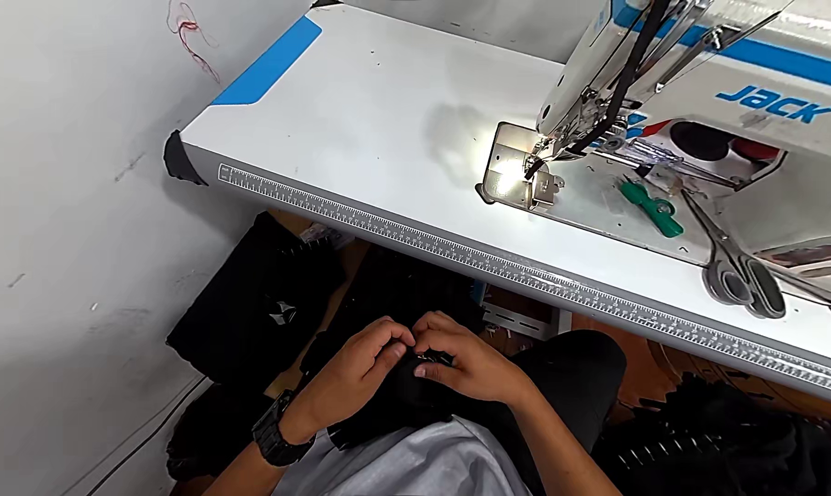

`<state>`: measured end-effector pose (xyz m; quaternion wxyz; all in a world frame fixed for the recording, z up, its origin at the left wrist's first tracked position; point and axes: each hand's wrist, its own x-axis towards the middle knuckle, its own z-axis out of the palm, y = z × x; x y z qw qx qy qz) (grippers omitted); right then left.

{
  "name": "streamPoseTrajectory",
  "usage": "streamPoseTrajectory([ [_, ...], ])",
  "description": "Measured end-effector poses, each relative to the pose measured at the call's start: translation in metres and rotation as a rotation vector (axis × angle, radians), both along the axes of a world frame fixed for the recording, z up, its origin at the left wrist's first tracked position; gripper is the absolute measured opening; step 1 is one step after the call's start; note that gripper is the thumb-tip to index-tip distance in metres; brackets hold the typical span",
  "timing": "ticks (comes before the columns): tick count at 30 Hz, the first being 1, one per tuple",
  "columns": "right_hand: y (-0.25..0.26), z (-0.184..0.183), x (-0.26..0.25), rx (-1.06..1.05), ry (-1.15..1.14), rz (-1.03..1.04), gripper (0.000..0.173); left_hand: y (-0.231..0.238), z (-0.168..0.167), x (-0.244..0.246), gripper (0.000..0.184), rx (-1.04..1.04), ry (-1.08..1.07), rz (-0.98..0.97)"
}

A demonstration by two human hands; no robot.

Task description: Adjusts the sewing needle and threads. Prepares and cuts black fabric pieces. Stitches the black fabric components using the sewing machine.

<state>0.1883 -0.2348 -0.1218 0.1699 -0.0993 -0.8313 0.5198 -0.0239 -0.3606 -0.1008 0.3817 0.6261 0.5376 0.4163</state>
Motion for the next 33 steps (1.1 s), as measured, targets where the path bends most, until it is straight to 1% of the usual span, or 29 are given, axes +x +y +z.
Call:
streamPoseTrajectory([
  [2,0.004,0.000,0.002,-0.069,0.048,0.013,0.021,0.000,0.000,-0.006,0.025,-0.003,-0.026,-0.074],
  [4,0.010,0.000,0.003,-0.156,0.074,0.073,0.023,0.002,-0.002,-0.007,0.022,0.047,-0.034,-0.075],
  [6,0.014,-0.001,0.002,-0.290,0.079,0.148,0.035,0.006,-0.001,-0.005,0.019,0.078,-0.057,-0.050],
  [7,0.013,-0.002,0.001,-0.394,0.063,0.154,0.042,0.008,0.000,-0.003,0.019,0.079,-0.059,-0.043],
  [8,0.013,-0.005,0.001,-0.522,0.035,0.136,0.046,0.009,0.000,-0.001,0.019,0.077,-0.058,-0.031],
  [9,0.012,-0.008,-0.001,-0.632,0.003,0.116,0.044,0.010,0.000,0.001,0.018,0.077,-0.053,-0.012],
  [10,0.011,-0.010,-0.004,-0.699,-0.037,0.103,0.040,0.011,-0.001,0.003,0.018,0.071,-0.049,0.005],
  [11,0.011,-0.011,-0.006,-0.715,-0.082,0.113,0.037,0.011,-0.002,0.005,0.017,0.059,-0.048,0.019],
  [13,0.015,-0.013,-0.008,-0.673,-0.107,0.205,0.031,0.011,-0.003,0.008,0.017,0.026,-0.054,0.022],
  [15,0.020,-0.014,-0.009,-0.601,-0.054,0.347,0.023,0.010,-0.003,0.007,0.018,0.012,-0.022,0.039],
  [16,0.019,-0.013,-0.010,-0.584,-0.030,0.374,0.022,0.009,-0.004,0.007,0.018,0.010,0.016,0.066],
  [18,0.012,-0.008,-0.012,-0.534,-0.008,0.290,0.019,0.006,-0.007,0.010,0.018,0.024,0.094,0.140],
  [19,0.008,-0.006,-0.014,-0.490,0.001,0.197,0.017,0.006,-0.009,0.013,0.018,0.052,0.120,0.188],
  [22,-0.004,-0.002,-0.017,-0.375,0.105,-0.110,0.018,0.003,-0.011,0.021,0.017,0.181,0.176,0.315],
  [24,-0.014,-0.003,-0.019,-0.283,0.215,-0.376,0.008,0.000,-0.013,0.028,0.017,0.293,0.210,0.320],
  [25,-0.020,-0.005,-0.022,-0.151,0.267,-0.534,0.006,-0.002,-0.015,0.032,0.017,0.345,0.229,0.303],
  [26,-0.024,-0.010,-0.027,0.084,0.308,-0.700,0.007,-0.003,-0.017,0.037,0.016,0.379,0.238,0.290],
  [27,-0.025,-0.015,-0.033,0.373,0.346,-0.857,0.008,-0.003,-0.019,0.044,0.017,0.387,0.227,0.289],
  [28,-0.024,-0.020,-0.037,0.614,0.370,-0.967,0.012,-0.004,-0.020,0.050,0.018,0.373,0.198,0.297],
  [29,-0.023,-0.023,-0.040,0.743,0.358,-1.028,0.016,-0.005,-0.021,0.054,0.019,0.342,0.166,0.312],
  [30,-0.021,-0.025,-0.042,0.764,0.307,-1.053,0.020,-0.003,-0.021,0.054,0.021,0.294,0.136,0.328],
  [31,-0.022,-0.025,-0.043,0.686,0.255,-1.031,0.021,-0.002,-0.020,0.049,0.023,0.238,0.107,0.341],
  [33,-0.022,-0.018,-0.037,0.337,0.117,-0.857,0.021,-0.001,-0.017,0.029,0.025,0.183,0.076,0.366],
])
